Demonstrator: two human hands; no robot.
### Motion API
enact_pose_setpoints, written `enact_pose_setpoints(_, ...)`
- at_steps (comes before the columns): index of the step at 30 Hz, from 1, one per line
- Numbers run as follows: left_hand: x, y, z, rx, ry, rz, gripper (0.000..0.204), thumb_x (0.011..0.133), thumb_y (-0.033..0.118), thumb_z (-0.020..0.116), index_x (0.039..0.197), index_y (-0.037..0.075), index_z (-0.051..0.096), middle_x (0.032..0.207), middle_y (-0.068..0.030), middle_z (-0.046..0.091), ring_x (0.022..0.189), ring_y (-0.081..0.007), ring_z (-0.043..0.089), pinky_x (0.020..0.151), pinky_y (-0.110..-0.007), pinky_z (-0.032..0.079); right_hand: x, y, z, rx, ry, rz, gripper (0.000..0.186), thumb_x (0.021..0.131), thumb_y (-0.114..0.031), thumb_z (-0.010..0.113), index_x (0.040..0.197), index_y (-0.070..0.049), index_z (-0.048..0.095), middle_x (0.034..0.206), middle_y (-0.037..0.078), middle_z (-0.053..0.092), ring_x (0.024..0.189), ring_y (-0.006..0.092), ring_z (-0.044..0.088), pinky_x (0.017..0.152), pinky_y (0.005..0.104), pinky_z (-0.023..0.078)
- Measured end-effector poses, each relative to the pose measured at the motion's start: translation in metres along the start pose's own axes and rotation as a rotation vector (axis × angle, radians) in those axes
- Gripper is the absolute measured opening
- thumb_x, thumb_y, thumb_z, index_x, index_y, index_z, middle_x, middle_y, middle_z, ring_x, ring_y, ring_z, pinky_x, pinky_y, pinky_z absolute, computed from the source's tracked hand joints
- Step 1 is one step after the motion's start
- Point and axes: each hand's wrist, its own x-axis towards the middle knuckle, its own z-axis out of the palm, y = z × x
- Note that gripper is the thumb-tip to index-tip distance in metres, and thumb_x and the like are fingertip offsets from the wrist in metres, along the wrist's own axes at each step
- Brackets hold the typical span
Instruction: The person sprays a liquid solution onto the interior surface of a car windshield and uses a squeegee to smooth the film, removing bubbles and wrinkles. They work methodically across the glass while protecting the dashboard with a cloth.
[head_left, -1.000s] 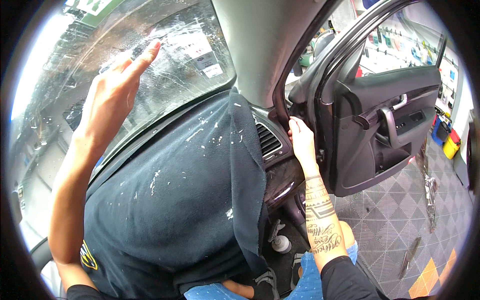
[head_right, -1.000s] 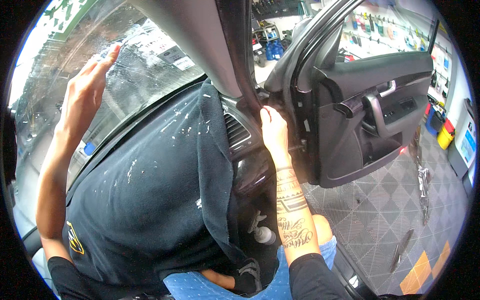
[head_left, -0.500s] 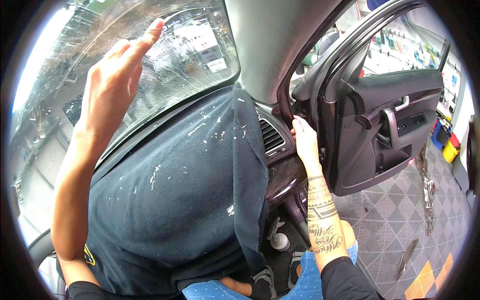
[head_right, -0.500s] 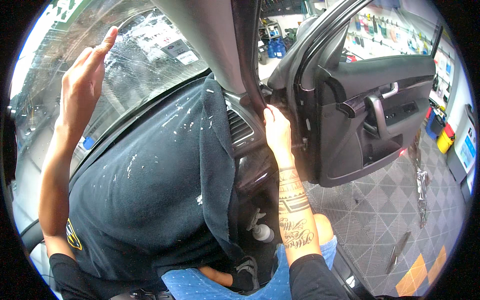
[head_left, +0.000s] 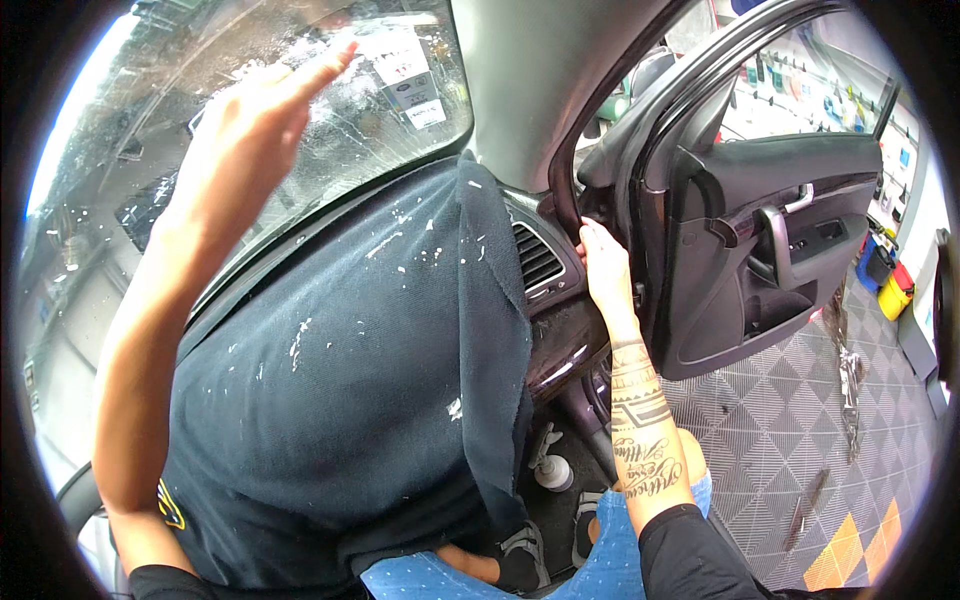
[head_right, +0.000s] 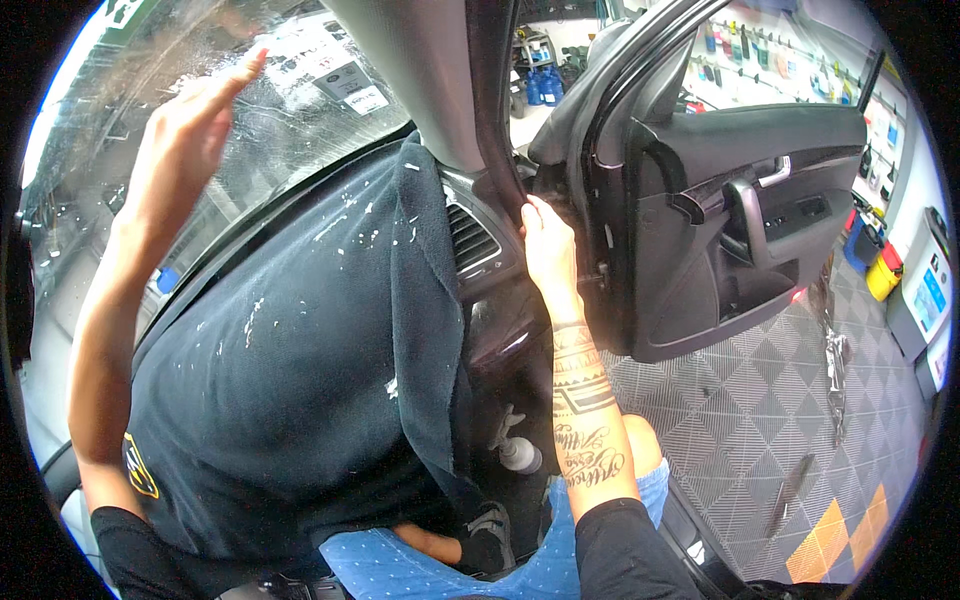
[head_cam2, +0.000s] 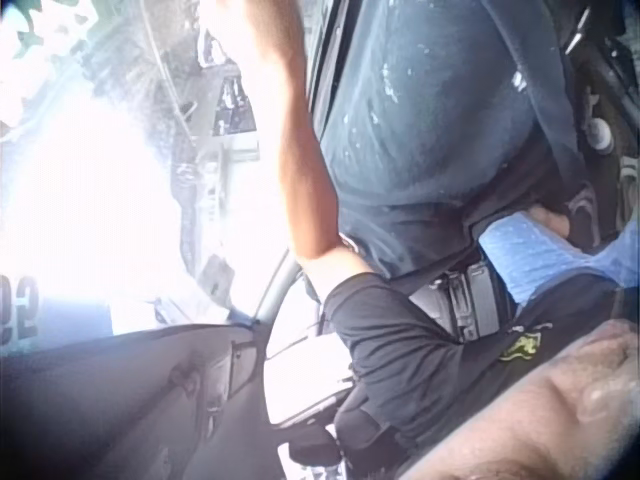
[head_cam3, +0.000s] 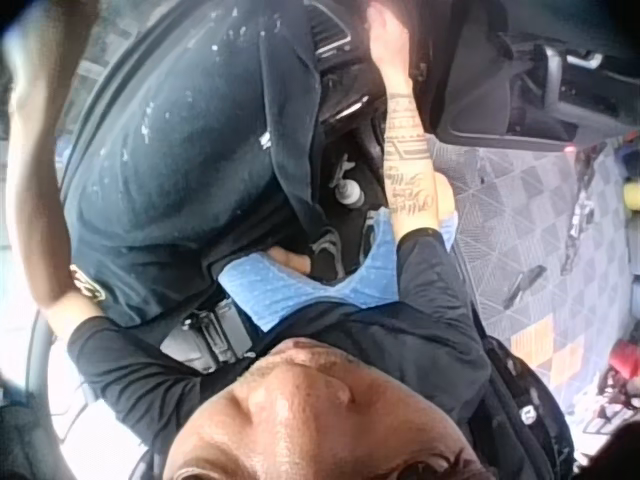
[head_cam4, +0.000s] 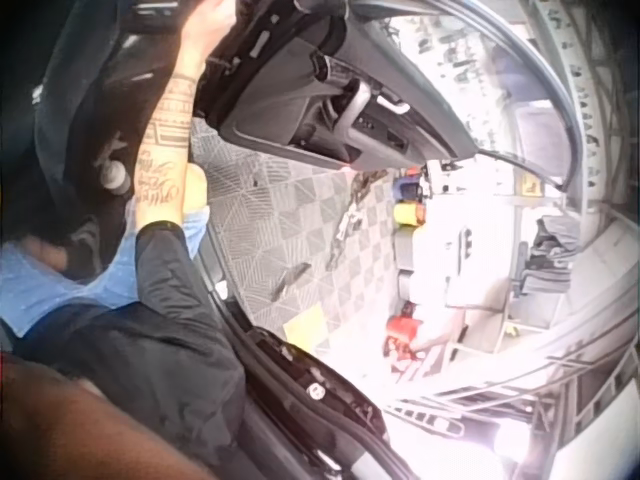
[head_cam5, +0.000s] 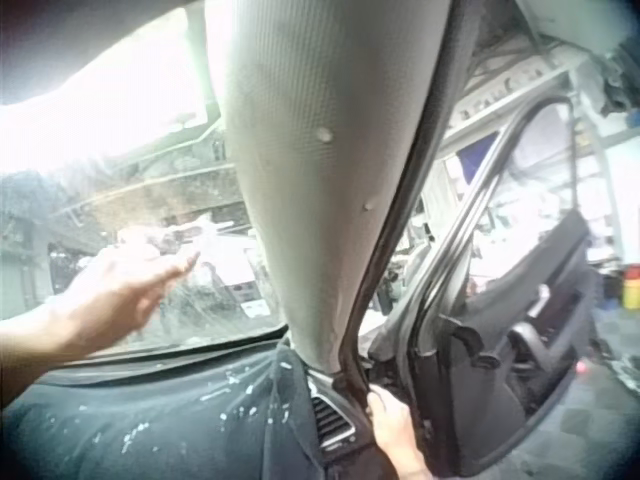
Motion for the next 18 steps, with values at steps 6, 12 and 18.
enact_pose_setpoints(6,0.01,0.006,-0.009,-0.068,0.102,-0.002,0.054,0.082,-0.007,0.057,0.131,0.016,0.055,0.111,-0.0151,0.065,0.095,-0.0308,0.066,0.086,-0.038,0.052,-0.004,-0.002,-0.001,0.005,-0.007,-0.003,0.038,0.095,-0.028,0.053,0.121,-0.001,0.06,0.076,0.013,0.066,0.071,0.0183,0.063,0.069,0.0315,0.048)
enact_pose_setpoints(12,0.016,0.017,-0.021,-0.004,-0.012,-0.046,0.052,0.083,-0.007,0.056,0.13,0.014,0.055,0.115,-0.0156,0.064,0.1,-0.0305,0.065,0.088,-0.038,0.051,-0.003,-0.002,-0.006,0.013,-0.023,0.029,0.037,0.097,-0.025,0.051,0.125,-0.002,0.058,0.076,0.0,0.057,0.068,0.0071,0.05,0.065,0.0231,0.044)
enact_pose_setpoints(18,0.014,0.009,-0.015,0.124,-0.23,-0.135,0.05,0.085,-0.003,0.056,0.132,0.015,0.054,0.116,-0.0169,0.063,0.099,-0.0307,0.065,0.088,-0.038,0.052,-0.001,-0.001,-0.006,0.046,-0.026,0.04,0.037,0.097,-0.023,0.05,0.126,0.0,0.058,0.074,-0.001,0.056,0.067,0.0064,0.049,0.063,0.0218,0.043)
